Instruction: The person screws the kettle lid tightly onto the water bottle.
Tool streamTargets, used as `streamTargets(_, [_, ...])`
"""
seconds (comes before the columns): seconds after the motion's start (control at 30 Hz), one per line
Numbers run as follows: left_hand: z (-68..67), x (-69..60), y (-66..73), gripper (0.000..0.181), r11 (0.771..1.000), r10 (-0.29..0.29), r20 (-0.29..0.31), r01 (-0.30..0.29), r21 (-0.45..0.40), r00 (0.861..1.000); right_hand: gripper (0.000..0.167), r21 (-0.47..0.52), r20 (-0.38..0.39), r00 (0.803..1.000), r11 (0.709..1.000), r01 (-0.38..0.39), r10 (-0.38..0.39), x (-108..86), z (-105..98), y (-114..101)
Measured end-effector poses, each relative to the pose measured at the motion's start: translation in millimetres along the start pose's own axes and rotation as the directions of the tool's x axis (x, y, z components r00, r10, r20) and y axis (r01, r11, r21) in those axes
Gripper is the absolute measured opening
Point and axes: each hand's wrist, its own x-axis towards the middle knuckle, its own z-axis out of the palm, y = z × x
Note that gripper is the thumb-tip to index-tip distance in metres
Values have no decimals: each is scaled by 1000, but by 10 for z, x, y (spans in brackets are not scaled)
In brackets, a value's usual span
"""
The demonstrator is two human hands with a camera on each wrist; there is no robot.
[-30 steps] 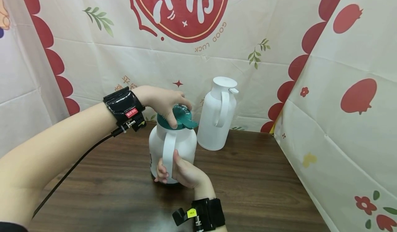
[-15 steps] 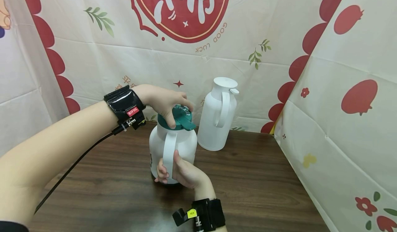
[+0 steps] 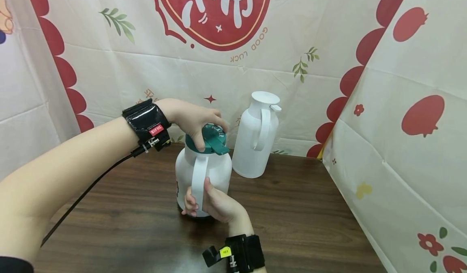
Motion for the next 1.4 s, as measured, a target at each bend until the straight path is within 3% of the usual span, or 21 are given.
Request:
streamTargets(0.47, [-16,10,-19,65,1000,5,13,-6,17,1000,60,-9,-5,1000,1000,-5,5,2,4,11])
streamTargets(0.7, [41,6,-75,68,998,16,8,-16,-68,1000,60,-19,-5,1000,1000,6,-6,1,11,31])
streamTargets(0.93, [124,-31,-154,65,989,35,-67,-44,-141,997,60,-34,-15,1000,999,2,-2,10,11,22])
streamTargets(1.07, [205,-93,-226,67,967,72,-173,-111,-230,982,61,-44,-26,1000,999,6,-7,11,21,25])
streamTargets(1.13, [260,-135,-261,68,949,81,-274,-158,-274,958,61,-48,-36,999,999,8,-9,10,28,30])
streamTargets(1.2, [324,-188,-293,68,926,72,-401,-210,-313,913,61,-49,-48,999,999,7,-10,6,33,38])
streamTargets(1.27, [399,-247,-326,66,900,27,-530,-251,-355,848,61,-54,-57,998,998,9,-13,5,40,48])
streamTargets(1.4, [607,-351,-417,59,843,-127,-715,-305,-443,687,62,-62,-80,997,998,17,-22,5,54,60])
